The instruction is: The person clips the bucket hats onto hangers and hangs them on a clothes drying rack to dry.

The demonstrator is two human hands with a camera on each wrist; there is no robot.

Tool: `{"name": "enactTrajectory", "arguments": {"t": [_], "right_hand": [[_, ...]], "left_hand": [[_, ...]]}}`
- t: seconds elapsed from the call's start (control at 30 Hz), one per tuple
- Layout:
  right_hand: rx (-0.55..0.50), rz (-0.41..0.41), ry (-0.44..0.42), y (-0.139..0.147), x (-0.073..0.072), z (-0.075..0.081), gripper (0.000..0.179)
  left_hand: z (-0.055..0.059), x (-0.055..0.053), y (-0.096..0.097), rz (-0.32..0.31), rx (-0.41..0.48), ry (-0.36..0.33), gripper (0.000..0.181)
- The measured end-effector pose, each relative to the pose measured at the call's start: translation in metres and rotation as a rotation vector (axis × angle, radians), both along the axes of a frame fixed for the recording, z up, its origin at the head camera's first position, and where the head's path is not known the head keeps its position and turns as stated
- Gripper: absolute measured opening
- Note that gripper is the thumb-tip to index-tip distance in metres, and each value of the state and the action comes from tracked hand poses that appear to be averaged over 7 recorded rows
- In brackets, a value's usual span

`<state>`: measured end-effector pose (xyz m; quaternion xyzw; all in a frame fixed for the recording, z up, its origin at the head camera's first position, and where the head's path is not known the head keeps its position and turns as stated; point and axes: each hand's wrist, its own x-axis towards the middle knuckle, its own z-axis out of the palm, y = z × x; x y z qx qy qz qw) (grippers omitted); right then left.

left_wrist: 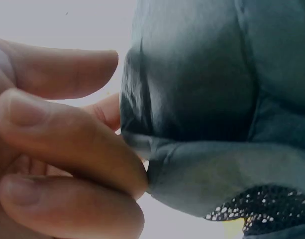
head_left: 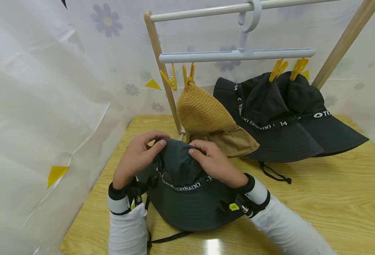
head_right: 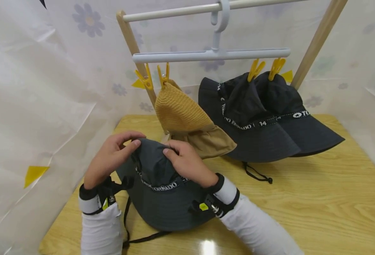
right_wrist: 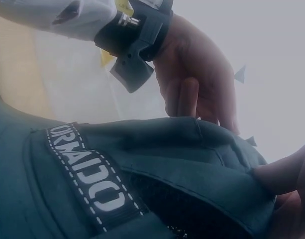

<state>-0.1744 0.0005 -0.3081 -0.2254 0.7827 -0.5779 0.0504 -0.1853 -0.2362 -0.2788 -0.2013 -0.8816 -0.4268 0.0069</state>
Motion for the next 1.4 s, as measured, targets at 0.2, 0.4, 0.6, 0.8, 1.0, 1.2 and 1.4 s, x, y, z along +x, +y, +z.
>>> {"name": "enactTrajectory", "arguments": {"t": [0.2, 0.4, 0.6, 0.8, 1.0, 1.2, 1.4], "right_hand": [[0.032, -0.020, 0.072, 0.001, 0.001, 0.010, 0.016], [0.054, -0.026, 0.118, 0.004, 0.002, 0.014, 0.015], [0.068, -0.024, 0.148, 0.007, 0.004, 0.016, 0.014], [0.096, -0.008, 0.177, 0.007, 0.006, 0.020, 0.014], [0.147, 0.027, 0.198, 0.010, 0.006, 0.029, 0.013], [0.237, 0.095, 0.199, 0.019, 0.005, 0.044, 0.012], [0.268, 0.100, 0.223, 0.025, 0.005, 0.054, 0.014]], "left_hand": [[0.005, 0.007, 0.004, -0.028, 0.033, 0.045, 0.023], [0.004, 0.007, 0.006, -0.059, 0.040, 0.058, 0.019], [0.003, 0.007, 0.008, -0.065, 0.062, 0.022, 0.015], [0.003, 0.007, 0.008, -0.075, 0.075, 0.022, 0.010], [0.007, 0.012, 0.007, -0.062, 0.093, 0.027, 0.009], [0.009, 0.015, 0.003, -0.036, 0.107, 0.048, 0.009], [0.009, 0.014, 0.001, -0.026, 0.116, 0.083, 0.010]]}}
